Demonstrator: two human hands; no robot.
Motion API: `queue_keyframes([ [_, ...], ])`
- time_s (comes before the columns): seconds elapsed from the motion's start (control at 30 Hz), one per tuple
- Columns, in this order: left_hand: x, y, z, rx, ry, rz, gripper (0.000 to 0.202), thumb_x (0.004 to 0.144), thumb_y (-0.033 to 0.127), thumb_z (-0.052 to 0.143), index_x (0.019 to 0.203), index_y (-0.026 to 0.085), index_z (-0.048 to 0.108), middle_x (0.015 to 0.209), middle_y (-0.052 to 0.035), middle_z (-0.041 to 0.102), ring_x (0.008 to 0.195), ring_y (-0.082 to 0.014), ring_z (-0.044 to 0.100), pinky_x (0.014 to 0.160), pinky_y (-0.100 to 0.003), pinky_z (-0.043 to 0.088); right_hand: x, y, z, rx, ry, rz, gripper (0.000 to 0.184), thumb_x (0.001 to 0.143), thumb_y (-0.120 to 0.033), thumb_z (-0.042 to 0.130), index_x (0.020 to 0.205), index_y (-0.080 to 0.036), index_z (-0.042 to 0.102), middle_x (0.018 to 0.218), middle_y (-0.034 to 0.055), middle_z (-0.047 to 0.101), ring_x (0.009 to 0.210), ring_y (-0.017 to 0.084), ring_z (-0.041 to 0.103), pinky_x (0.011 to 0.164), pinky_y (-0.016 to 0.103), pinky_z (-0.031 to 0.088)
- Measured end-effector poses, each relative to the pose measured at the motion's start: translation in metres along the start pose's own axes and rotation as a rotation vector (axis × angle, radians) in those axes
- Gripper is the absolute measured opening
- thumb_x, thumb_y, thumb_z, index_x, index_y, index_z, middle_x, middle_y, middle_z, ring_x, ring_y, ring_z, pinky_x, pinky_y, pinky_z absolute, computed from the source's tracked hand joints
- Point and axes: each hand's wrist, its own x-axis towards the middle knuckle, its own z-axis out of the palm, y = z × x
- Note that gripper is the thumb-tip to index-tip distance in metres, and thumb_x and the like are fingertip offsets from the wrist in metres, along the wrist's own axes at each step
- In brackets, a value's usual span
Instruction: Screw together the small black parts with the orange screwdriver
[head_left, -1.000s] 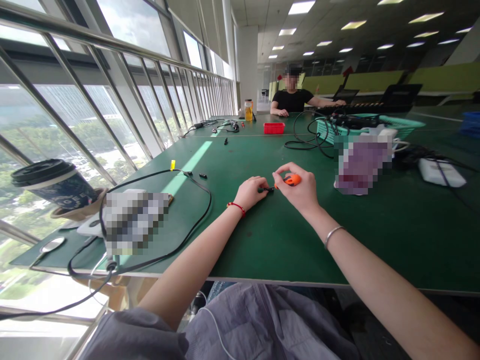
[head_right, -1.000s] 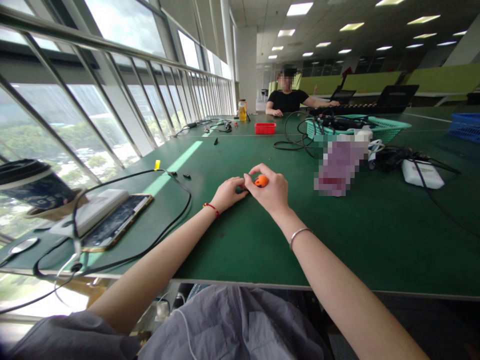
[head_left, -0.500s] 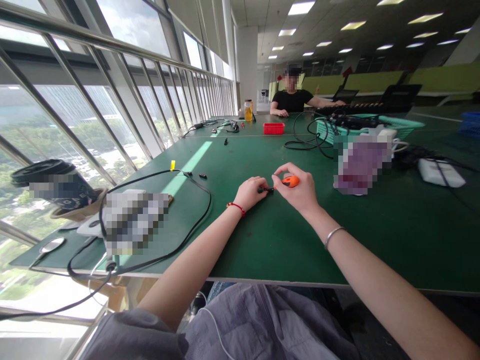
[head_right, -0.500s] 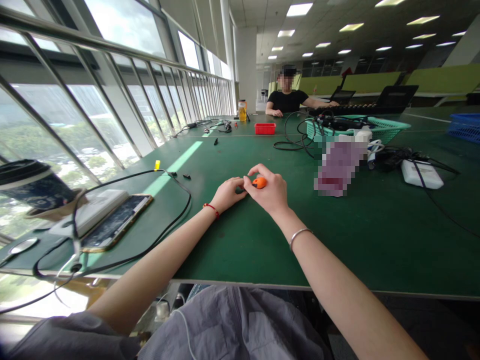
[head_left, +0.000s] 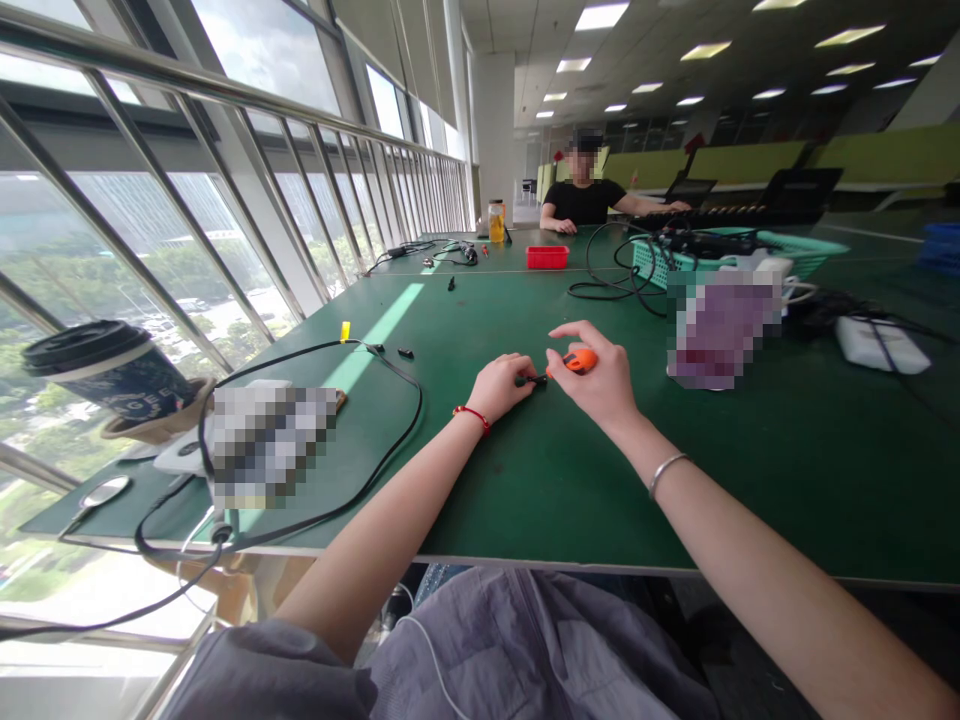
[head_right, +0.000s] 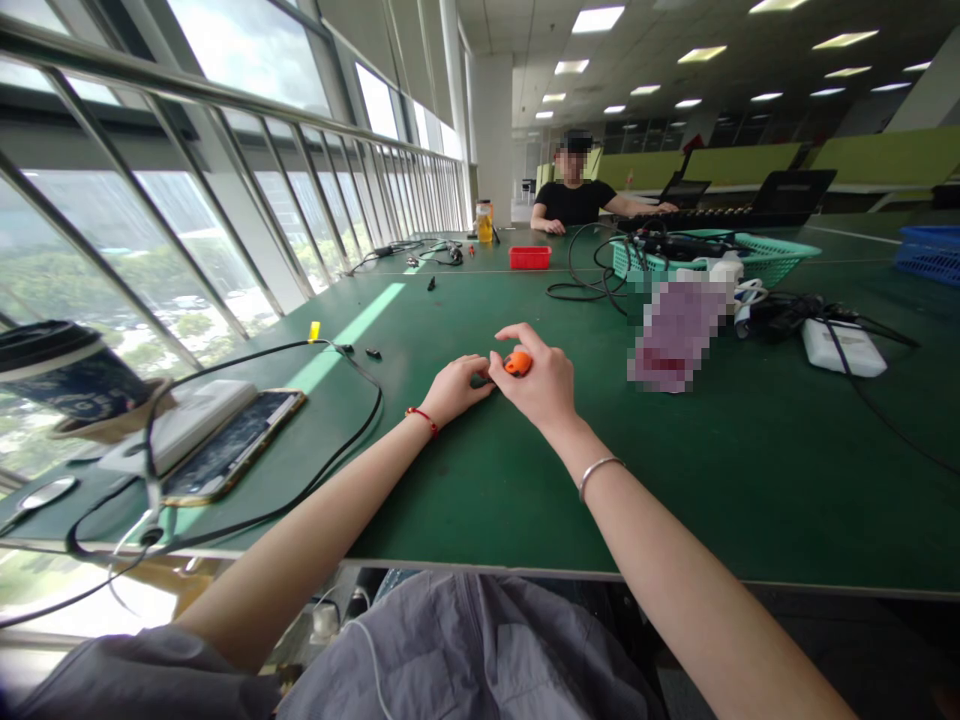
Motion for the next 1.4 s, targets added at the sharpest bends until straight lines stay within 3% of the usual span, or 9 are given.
queue_keyframes([
  [0.13, 0.0003, -0.0027, 0.0027, -0.008, 0.030, 0.023, 0.008, 0.078, 0.021, 0.055, 0.081, 0.019, 0.062, 0.086, -0.0033, 0.064, 0.085, -0.0183, 0.058, 0.075, -0.028, 0.046, 0.0010, 0.0044, 0.0008, 0.040, 0.071, -0.100, 0.050, 0.070, -0.036, 0.061, 0.116, -0.022, 0.050, 0.085, 0.0016, 0.060, 0.069, 0.016, 0.057, 0.061, 0.027, 0.044],
  [0.2, 0.0002, -0.0031, 0.0032, -0.013, 0.034, 0.017, 0.008, 0.077, 0.021, 0.057, 0.082, 0.019, 0.062, 0.087, -0.0034, 0.065, 0.085, -0.0184, 0.058, 0.075, -0.028, 0.046, 0.0015, 0.0044, 0.0005, 0.014, 0.073, -0.088, 0.053, 0.069, -0.038, 0.062, 0.117, -0.022, 0.050, 0.078, -0.0005, 0.059, 0.066, 0.016, 0.056, 0.058, 0.026, 0.043],
  [0.4, 0.0002, 0.0002, 0.0003, -0.001, 0.004, 0.006, 0.005, 0.076, 0.021, 0.058, 0.080, 0.018, 0.062, 0.086, -0.0034, 0.065, 0.086, -0.0188, 0.059, 0.076, -0.029, 0.047, 0.0003, -0.0013, -0.0003, -0.014, 0.013, 0.027, 0.022, 0.076, -0.040, 0.056, 0.089, -0.023, 0.060, 0.050, -0.0058, 0.047, 0.049, 0.013, 0.047, 0.056, 0.027, 0.039],
  [0.6, 0.0000, 0.0001, 0.0005, -0.013, 0.017, 0.010, 0.007, 0.078, 0.021, 0.057, 0.081, 0.018, 0.062, 0.086, -0.0039, 0.065, 0.085, -0.0194, 0.059, 0.075, -0.030, 0.047, 0.0024, 0.0067, 0.0020, 0.076, 0.088, -0.112, 0.049, 0.070, -0.033, 0.061, 0.118, -0.023, 0.052, 0.090, 0.0032, 0.062, 0.076, 0.018, 0.059, 0.071, 0.031, 0.048],
  [0.67, 0.0002, -0.0009, 0.0012, -0.021, 0.021, 0.012, 0.008, 0.078, 0.021, 0.057, 0.082, 0.018, 0.062, 0.086, -0.0039, 0.065, 0.084, -0.0191, 0.059, 0.076, -0.030, 0.048, 0.0027, 0.0075, 0.0018, 0.060, 0.079, -0.097, 0.055, 0.069, -0.037, 0.063, 0.121, -0.022, 0.050, 0.085, 0.0020, 0.062, 0.071, 0.017, 0.058, 0.068, 0.031, 0.047],
  [0.9, 0.0007, -0.0007, 0.0010, -0.006, -0.003, 0.003, 0.005, 0.076, 0.020, 0.058, 0.080, 0.019, 0.061, 0.087, -0.0028, 0.065, 0.087, -0.0181, 0.059, 0.077, -0.028, 0.047, 0.0005, -0.0001, -0.0009, 0.010, -0.024, 0.047, 0.023, 0.078, -0.043, 0.055, 0.076, -0.022, 0.065, 0.055, -0.0014, 0.054, 0.054, 0.015, 0.050, 0.057, 0.027, 0.040],
  [1.07, 0.0002, -0.0006, 0.0009, -0.006, 0.004, 0.003, 0.007, 0.078, 0.022, 0.056, 0.081, 0.019, 0.061, 0.087, -0.0032, 0.065, 0.086, -0.0183, 0.059, 0.076, -0.029, 0.047, 0.0023, 0.0040, -0.0009, 0.051, 0.070, -0.087, 0.040, 0.071, -0.033, 0.060, 0.109, -0.023, 0.058, 0.092, 0.0040, 0.062, 0.072, 0.017, 0.057, 0.062, 0.029, 0.046],
  [1.17, 0.0002, -0.0004, 0.0008, -0.008, -0.001, -0.014, 0.008, 0.078, 0.023, 0.056, 0.082, 0.019, 0.062, 0.087, -0.0036, 0.065, 0.085, -0.0181, 0.059, 0.076, -0.029, 0.048, 0.0028, 0.0044, -0.0017, 0.027, 0.075, -0.063, 0.049, 0.069, -0.038, 0.063, 0.115, -0.022, 0.054, 0.083, 0.0013, 0.060, 0.067, 0.016, 0.055, 0.059, 0.029, 0.045],
  [1.4, 0.0002, 0.0009, -0.0009, -0.005, 0.000, 0.012, 0.005, 0.076, 0.020, 0.058, 0.079, 0.019, 0.061, 0.086, -0.0033, 0.064, 0.087, -0.0188, 0.059, 0.078, -0.030, 0.048, 0.0007, -0.0007, -0.0022, 0.023, -0.039, 0.075, 0.021, 0.078, -0.042, 0.055, 0.073, -0.022, 0.062, 0.060, -0.0007, 0.057, 0.056, 0.015, 0.052, 0.060, 0.029, 0.042],
])
